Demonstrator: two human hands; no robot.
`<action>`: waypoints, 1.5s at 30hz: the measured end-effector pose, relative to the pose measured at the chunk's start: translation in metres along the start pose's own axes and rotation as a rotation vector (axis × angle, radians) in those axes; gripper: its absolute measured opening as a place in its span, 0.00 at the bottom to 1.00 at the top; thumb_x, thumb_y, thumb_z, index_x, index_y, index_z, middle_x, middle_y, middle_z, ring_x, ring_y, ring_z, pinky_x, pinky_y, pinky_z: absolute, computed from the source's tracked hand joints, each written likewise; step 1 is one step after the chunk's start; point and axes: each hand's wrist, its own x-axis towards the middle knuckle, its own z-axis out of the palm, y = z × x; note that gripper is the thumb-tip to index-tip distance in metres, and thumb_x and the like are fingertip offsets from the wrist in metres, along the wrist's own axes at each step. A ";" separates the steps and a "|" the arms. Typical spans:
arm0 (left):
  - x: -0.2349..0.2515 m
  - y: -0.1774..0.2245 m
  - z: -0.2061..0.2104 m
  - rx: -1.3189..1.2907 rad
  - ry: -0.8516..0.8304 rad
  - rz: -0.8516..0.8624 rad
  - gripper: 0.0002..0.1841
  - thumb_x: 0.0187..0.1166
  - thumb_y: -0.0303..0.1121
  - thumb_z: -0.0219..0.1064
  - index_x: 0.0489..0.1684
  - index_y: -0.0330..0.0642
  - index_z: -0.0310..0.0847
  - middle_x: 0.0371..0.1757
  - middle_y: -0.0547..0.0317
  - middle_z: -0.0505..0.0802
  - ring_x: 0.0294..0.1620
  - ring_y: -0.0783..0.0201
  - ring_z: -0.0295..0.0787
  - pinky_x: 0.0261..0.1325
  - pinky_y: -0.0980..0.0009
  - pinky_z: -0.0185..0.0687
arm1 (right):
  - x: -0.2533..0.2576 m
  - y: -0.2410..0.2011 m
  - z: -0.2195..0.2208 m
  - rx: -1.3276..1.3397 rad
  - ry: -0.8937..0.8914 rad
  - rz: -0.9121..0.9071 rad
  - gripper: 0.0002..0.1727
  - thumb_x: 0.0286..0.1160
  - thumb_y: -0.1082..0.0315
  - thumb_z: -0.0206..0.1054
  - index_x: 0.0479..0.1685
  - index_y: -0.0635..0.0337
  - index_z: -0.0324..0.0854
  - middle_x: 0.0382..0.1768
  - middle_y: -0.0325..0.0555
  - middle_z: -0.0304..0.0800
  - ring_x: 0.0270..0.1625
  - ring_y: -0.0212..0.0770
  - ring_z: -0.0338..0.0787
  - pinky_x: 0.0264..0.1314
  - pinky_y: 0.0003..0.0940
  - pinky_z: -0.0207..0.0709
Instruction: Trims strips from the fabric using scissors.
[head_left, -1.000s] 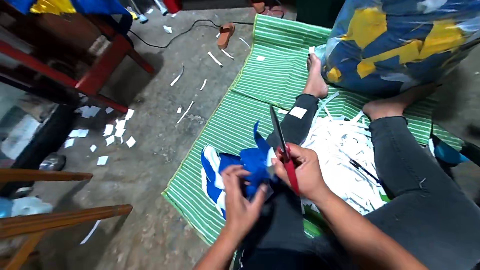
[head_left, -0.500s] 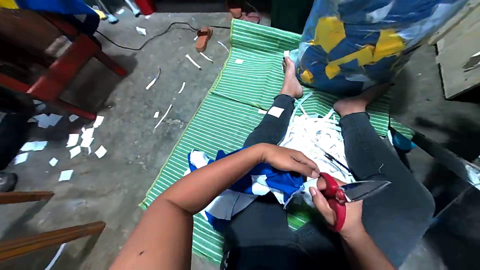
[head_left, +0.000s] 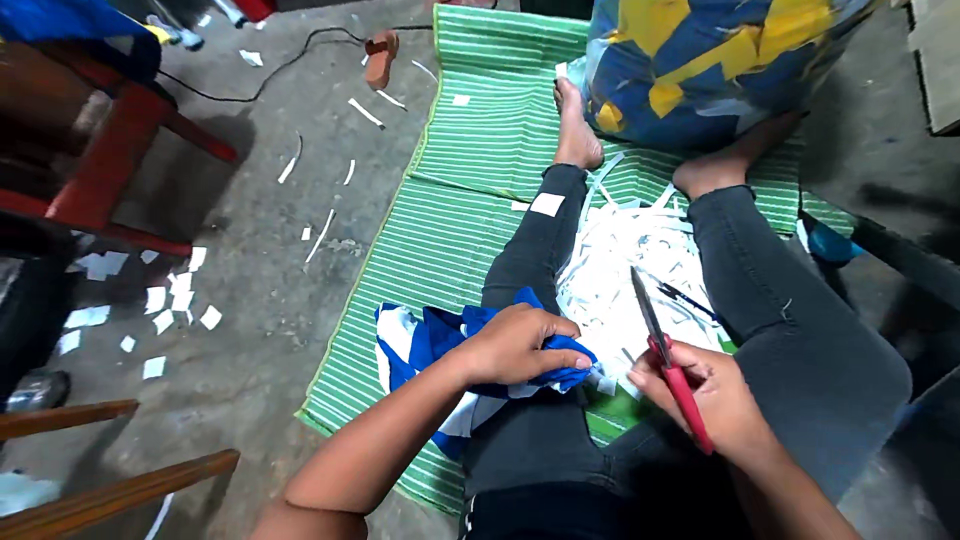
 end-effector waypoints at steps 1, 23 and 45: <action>-0.002 -0.001 -0.001 0.009 0.034 -0.012 0.18 0.83 0.48 0.65 0.34 0.42 0.88 0.26 0.64 0.88 0.33 0.73 0.83 0.43 0.66 0.77 | -0.007 0.000 -0.011 -0.016 -0.065 0.090 0.18 0.68 0.45 0.76 0.32 0.50 0.87 0.22 0.19 0.83 0.22 0.11 0.76 0.23 0.10 0.68; -0.002 0.003 -0.004 0.056 0.021 0.085 0.16 0.82 0.47 0.67 0.33 0.44 0.89 0.25 0.66 0.89 0.34 0.74 0.83 0.57 0.63 0.72 | -0.045 0.018 -0.014 0.106 -0.426 0.264 0.31 0.69 0.28 0.66 0.34 0.49 0.86 0.19 0.19 0.77 0.19 0.12 0.71 0.21 0.10 0.63; -0.057 -0.017 -0.046 0.062 0.266 0.013 0.13 0.82 0.38 0.64 0.35 0.39 0.89 0.30 0.63 0.91 0.34 0.75 0.86 0.43 0.70 0.84 | 0.016 -0.018 0.060 0.157 0.008 0.052 0.08 0.68 0.66 0.78 0.40 0.61 0.91 0.23 0.25 0.88 0.20 0.14 0.77 0.22 0.11 0.70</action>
